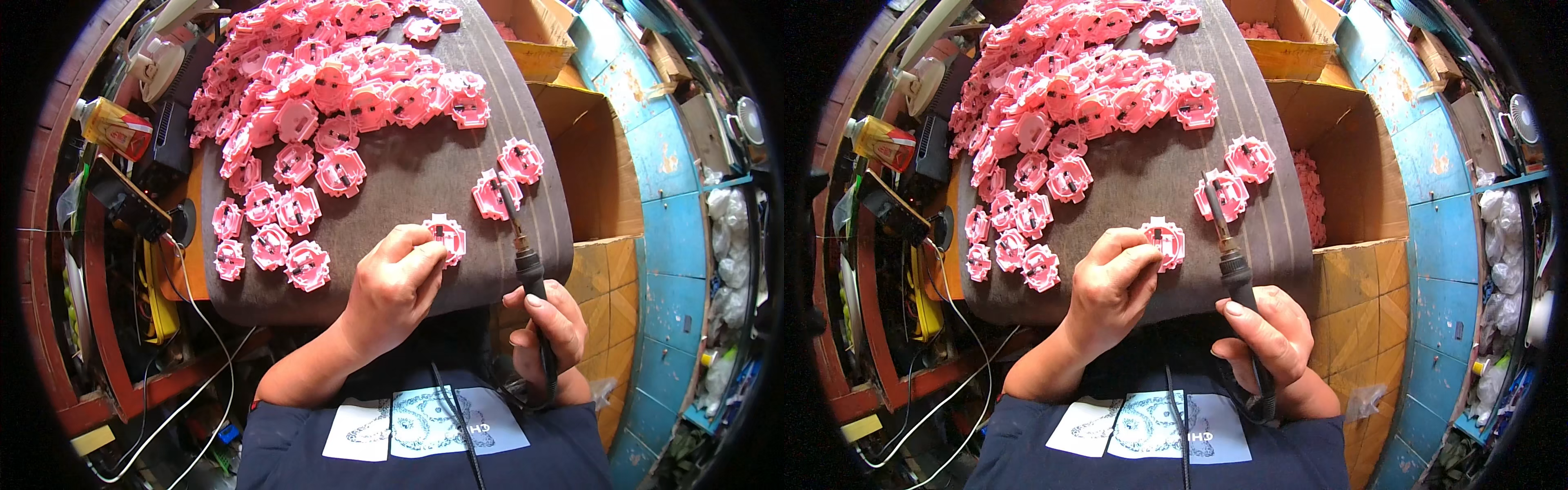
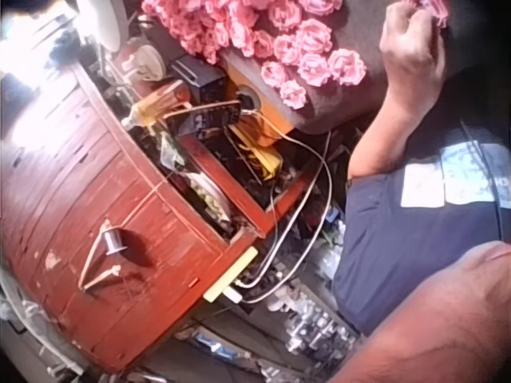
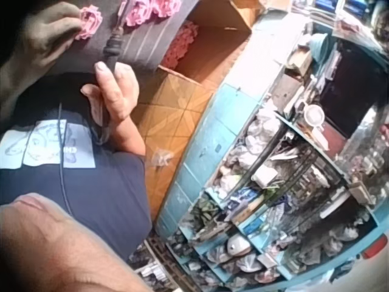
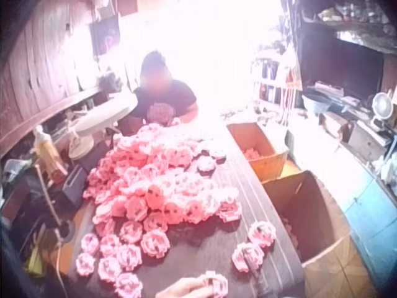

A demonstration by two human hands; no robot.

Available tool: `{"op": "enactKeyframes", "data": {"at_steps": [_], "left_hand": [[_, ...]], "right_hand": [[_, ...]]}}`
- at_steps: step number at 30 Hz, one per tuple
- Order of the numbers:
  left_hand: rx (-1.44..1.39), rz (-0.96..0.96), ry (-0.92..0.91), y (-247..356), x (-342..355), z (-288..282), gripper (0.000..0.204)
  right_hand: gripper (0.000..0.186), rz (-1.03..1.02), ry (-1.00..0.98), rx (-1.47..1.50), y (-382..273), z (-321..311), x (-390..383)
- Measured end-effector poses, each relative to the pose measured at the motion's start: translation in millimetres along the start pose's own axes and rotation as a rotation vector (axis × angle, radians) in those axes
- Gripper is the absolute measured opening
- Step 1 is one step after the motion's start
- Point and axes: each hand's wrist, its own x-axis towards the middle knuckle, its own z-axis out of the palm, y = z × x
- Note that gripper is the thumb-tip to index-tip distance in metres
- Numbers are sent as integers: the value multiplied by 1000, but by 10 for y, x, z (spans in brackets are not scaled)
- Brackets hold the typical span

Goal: The person uses a soldering iron to apply heat to small pink plastic components on a workbench, handling them one at a time and placing finished units aside. The hands remain in view throughout, manipulating the parts and tool with steady motion.

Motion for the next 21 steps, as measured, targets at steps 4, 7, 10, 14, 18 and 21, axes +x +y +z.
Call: {"op": "enactKeyframes", "data": {"at_steps": [4, 7, 10, 14, 18, 21], "left_hand": [[2, 8, 7, -4, 0, 9, 23], [-3, 11, 4, 3, 4, 2, 23], [3, 2, 11, 15, 7, 3, 22], [17, 8, 12, 19, 7, 0, 22], [22, 9, 5, 14, 10, 1, 22], [24, 10, 6, 13, 5, 0, 23]], "right_hand": [[37, -45, -20, -24, 51, 3, 41], [37, -53, -17, 1, 69, 7, 32], [38, -52, 0, -11, 69, 19, 59], [38, -50, 17, -11, 96, 52, 53], [38, -52, 10, -32, 107, 63, 59], [38, -62, 13, -50, 117, 88, 83]]}}
